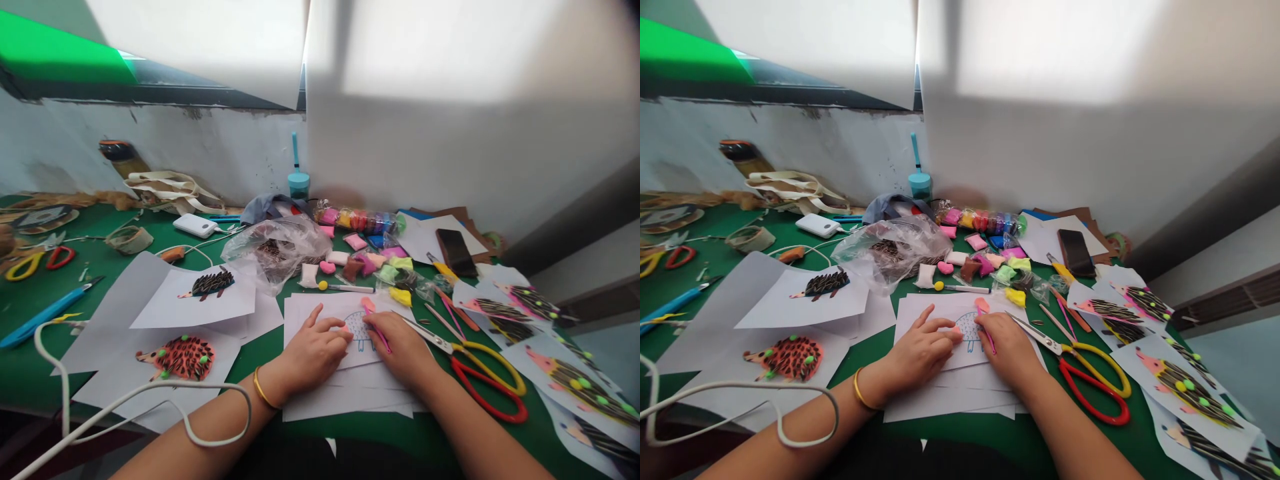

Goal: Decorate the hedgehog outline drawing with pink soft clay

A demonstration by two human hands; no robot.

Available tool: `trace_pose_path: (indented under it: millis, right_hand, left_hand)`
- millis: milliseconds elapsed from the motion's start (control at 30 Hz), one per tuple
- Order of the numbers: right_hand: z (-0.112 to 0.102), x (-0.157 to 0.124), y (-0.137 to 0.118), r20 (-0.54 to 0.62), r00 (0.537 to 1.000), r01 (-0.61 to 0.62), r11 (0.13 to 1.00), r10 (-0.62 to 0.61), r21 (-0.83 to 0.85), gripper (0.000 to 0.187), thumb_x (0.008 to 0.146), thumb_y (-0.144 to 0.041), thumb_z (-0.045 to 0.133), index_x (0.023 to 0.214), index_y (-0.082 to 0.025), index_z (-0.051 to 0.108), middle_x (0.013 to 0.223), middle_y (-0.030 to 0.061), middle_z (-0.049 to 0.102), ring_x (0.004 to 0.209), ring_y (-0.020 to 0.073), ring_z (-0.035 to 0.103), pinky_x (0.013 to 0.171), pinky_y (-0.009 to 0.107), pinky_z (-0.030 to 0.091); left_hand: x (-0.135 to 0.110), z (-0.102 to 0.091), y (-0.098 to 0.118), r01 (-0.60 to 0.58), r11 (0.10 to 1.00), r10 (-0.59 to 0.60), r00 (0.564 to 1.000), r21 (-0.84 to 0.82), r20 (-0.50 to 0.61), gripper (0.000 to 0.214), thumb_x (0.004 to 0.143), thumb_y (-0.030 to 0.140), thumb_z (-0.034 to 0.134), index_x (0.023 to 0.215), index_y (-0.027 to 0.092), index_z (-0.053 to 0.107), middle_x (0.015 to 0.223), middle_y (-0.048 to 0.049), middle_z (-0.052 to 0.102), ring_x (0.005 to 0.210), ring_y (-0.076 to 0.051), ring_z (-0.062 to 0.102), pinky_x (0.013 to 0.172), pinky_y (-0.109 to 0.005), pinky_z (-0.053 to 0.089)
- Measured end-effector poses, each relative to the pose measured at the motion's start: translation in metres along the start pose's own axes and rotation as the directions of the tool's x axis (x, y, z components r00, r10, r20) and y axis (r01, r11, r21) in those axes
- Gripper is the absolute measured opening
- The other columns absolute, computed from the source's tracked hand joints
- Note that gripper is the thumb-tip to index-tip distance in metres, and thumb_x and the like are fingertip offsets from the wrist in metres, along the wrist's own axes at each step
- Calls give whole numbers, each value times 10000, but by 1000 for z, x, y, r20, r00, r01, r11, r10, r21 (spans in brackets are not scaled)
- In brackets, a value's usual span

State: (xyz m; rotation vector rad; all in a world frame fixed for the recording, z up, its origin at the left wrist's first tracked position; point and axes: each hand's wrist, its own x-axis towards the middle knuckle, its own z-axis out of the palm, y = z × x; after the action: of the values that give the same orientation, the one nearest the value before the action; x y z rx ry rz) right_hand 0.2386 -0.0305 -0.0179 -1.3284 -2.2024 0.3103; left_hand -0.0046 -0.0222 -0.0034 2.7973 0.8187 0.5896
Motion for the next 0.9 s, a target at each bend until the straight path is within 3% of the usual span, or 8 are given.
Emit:
trace_pose_path:
  millis: [167,300,500,700,900]
  right_hand:
    - [-1,0,-1,7,1000,-3,1000,3,-2,252,936,-212,496,1153,-201,624,1080,95,693,1025,243,614,919,415,505]
    - [-1,0,-1,9,1000,-9,1000,9,4,255,936,-210,498,1161,-201,616,1101,94,685,1040,244,608,930,420,499]
    - [0,-1,1,0,1000,-3,1000,3,-3,251,931,-200,499,1151,-205,620,1085,92,692,1037,244,616,924,418,508]
    - [0,0,4,29,999,32,999,-33,3,293,903,-177,536,1184,-209,611,1154,96,683,1086,240,622,960,431,513]
    - [0,4,3,92,990,109,994,-111,26,421,863,-94,501,1249,-227,604,1258,95,658,1169,219,614,1003,431,503]
  left_hand:
    - [1,-1,-3,30,999,-29,999,-33,30,195,936,171,495,1056,230,637,1126,-5,709,1224,-194,546,1217,-549,71]
    - [-1,-7,-4,33,997,-36,999,-75,-30,230,964,177,448,1102,227,625,1132,-11,712,1225,-184,548,1219,-533,101]
    - [-8,-11,-6,-39,995,39,999,-94,0,178,942,164,468,996,220,628,1060,-10,728,1202,-153,575,1225,-484,161]
    - [-8,-6,-15,102,988,-114,987,-113,-114,190,965,160,390,943,185,577,1184,-81,688,1163,-170,618,1164,-505,321]
    - [-11,-6,-13,82,995,-85,994,-52,-65,179,953,171,435,1002,202,604,1065,-45,713,1097,-152,644,1197,-480,258]
